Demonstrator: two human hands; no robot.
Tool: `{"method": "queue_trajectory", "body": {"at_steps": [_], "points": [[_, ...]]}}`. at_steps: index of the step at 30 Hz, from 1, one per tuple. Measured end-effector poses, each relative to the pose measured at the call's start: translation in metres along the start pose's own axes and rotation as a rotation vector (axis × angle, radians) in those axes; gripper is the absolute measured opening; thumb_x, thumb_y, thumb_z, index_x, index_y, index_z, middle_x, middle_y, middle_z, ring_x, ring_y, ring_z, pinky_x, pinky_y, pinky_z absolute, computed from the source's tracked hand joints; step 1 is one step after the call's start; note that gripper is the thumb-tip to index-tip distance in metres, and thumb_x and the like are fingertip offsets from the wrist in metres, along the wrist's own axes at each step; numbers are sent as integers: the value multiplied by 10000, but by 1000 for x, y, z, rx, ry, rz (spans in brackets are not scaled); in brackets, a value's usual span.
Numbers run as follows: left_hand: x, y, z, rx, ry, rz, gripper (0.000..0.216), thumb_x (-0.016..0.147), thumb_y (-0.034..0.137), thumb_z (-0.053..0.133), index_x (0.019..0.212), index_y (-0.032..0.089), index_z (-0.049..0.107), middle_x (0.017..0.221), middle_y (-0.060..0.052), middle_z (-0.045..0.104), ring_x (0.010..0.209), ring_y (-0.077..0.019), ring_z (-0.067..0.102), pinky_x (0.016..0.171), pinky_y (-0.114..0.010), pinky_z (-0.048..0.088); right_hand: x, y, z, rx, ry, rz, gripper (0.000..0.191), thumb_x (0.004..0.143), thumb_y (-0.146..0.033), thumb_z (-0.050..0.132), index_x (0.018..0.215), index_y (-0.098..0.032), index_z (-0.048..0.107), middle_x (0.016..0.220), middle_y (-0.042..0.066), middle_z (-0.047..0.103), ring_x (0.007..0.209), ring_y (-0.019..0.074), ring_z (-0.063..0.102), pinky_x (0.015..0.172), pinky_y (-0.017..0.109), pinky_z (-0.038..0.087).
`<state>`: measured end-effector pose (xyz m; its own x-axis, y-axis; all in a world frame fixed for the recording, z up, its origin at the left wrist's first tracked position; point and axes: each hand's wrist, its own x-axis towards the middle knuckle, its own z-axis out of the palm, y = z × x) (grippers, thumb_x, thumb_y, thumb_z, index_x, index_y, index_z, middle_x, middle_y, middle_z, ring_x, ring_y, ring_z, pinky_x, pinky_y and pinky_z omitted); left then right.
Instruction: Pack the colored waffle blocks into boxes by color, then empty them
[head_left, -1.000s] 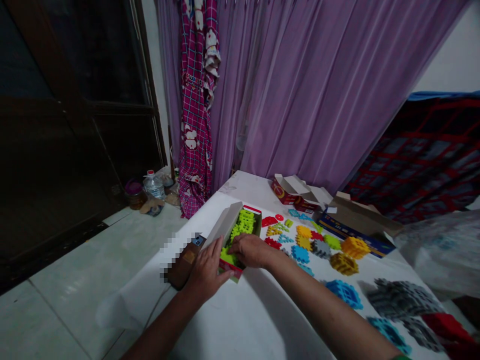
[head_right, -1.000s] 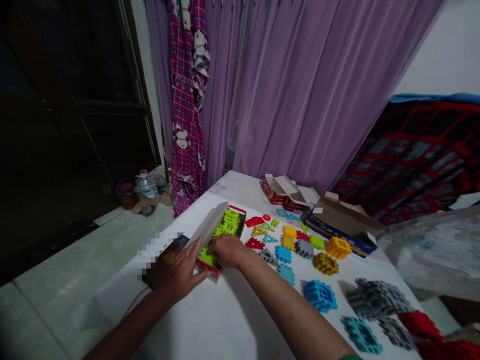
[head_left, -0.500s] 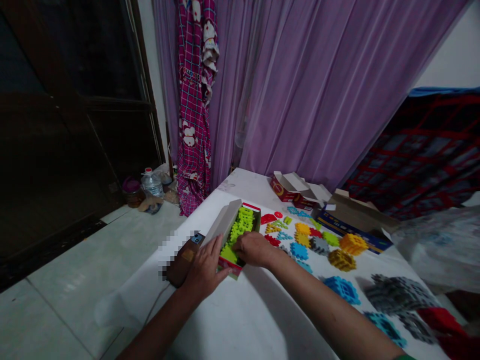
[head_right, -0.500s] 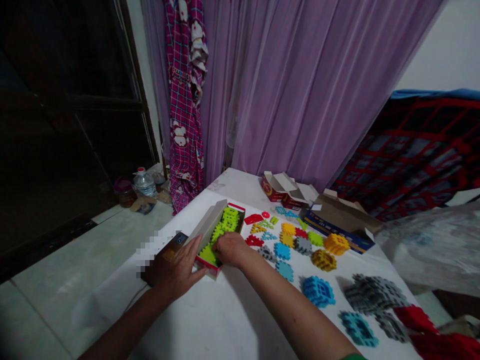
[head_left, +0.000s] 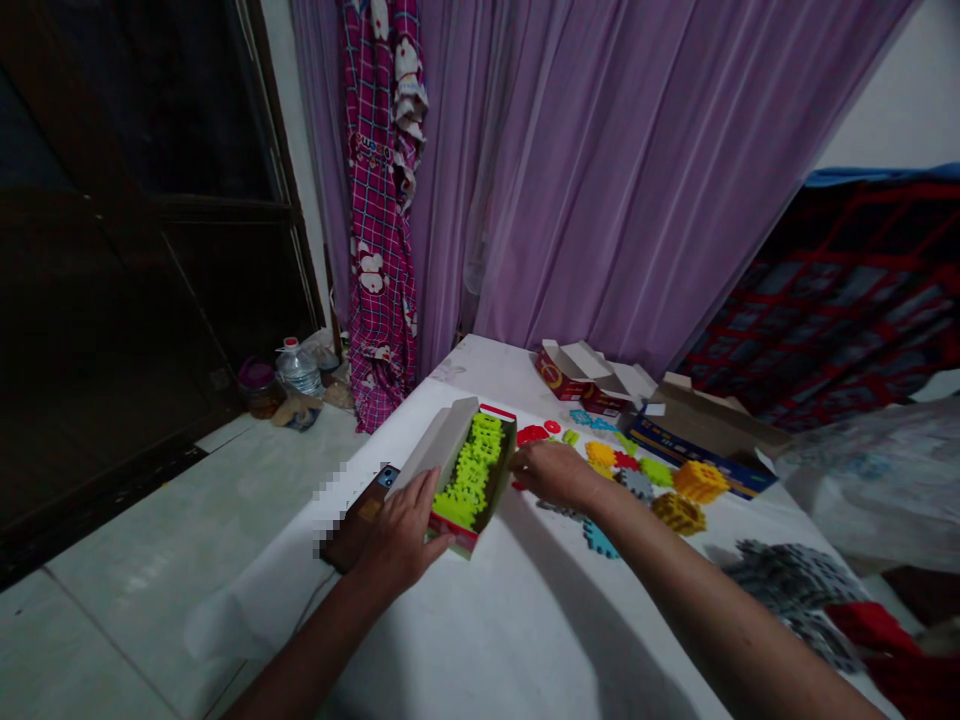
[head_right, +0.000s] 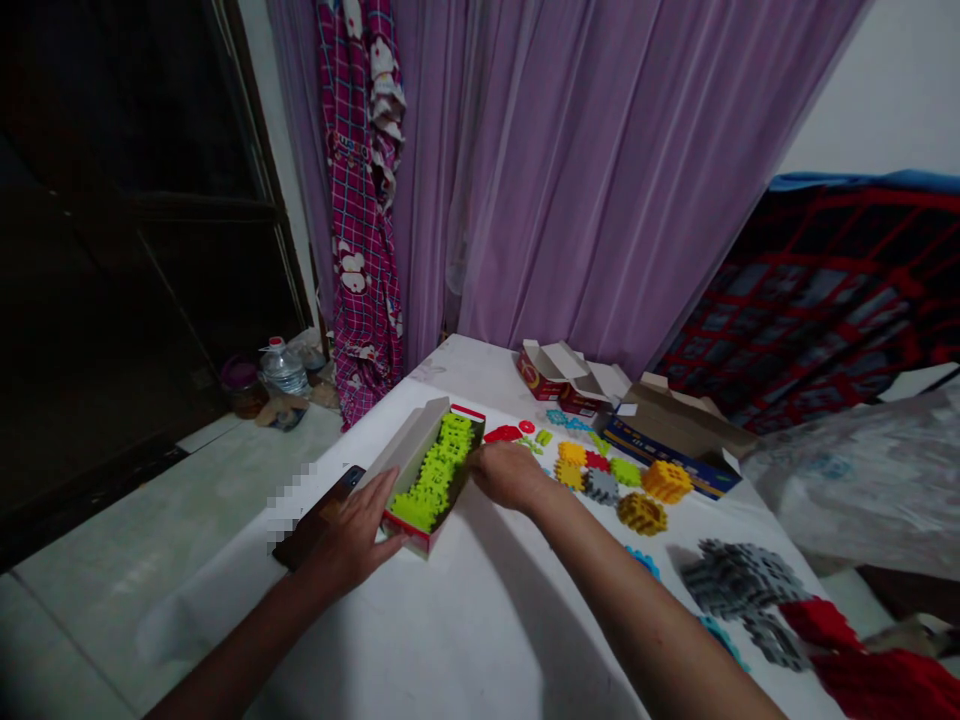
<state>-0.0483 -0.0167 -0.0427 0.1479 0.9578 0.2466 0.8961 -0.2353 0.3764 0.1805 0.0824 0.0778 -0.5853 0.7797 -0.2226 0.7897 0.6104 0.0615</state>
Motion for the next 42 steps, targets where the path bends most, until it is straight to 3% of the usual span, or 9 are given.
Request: {"method": "queue_trajectory", "body": {"at_steps": [7,11,14,19,24,27,30,35,42], "points": [[23,8,-37,105,-122,-11,649,818,437,585,1408,207,440,1511,-128,394,1377,-294,386,1134,-486,291,-62,79,-14,88,153,182,271,866,-283,495,980,-265,741,960,46,749,818,195,676,684,263,459],[63,31,-56,163,-172,124,497,868,404,517,1330,222,537,1451,-110,482,1349,-280,425,1146,-490,258,-122,138,-19,244,443,365,295,838,-348,508,982,-255,748,924,36,763,772,194,692,635,255,493],[99,67,-52,154,-228,255,426,875,360,523,1281,244,578,1364,-87,573,1299,-269,483,1144,-493,258,-164,164,-6,383,648,487,326,820,-393,498,931,-230,758,912,47,766,751,204,699,632,271,524],[160,139,-3,103,-392,443,409,869,408,537,1249,269,598,1319,-45,616,1241,-248,532,1100,-444,330,-207,171,36,547,812,599,384,795,-481,501,881,-216,765,877,67,767,719,229,702,635,312,555],[223,213,59,131,-474,422,450,853,456,535,1244,243,601,1314,-39,622,1194,-220,575,1004,-321,436,-241,181,71,682,987,704,414,770,-556,544,855,-216,765,871,82,764,788,246,714,731,332,578],[255,256,97,174,-463,426,490,852,470,534,1274,222,565,1363,-62,581,1246,-228,535,1041,-322,407,-261,192,90,755,1086,790,415,745,-576,585,844,-215,765,864,86,762,760,238,716,681,308,588],[283,289,134,236,-487,436,593,799,485,605,1316,211,507,1391,-84,550,1277,-244,507,1058,-330,393,-275,199,103,885,1135,832,397,736,-562,625,852,-209,766,818,82,760,656,215,703,529,261,571],[320,315,180,384,-628,442,750,654,514,726,1298,212,488,1344,-105,585,1227,-278,553,1006,-348,441,-288,199,104,1014,1202,847,379,743,-540,654,880,-205,767,696,56,732,433,140,588,339,209,464],[331,328,201,541,-714,475,661,571,422,754,1169,195,588,1255,-140,633,1185,-320,573,993,-391,450,-291,196,91,921,1273,814,306,756,-507,666,824,-228,771,761,63,747,634,174,684,514,211,554]]}}
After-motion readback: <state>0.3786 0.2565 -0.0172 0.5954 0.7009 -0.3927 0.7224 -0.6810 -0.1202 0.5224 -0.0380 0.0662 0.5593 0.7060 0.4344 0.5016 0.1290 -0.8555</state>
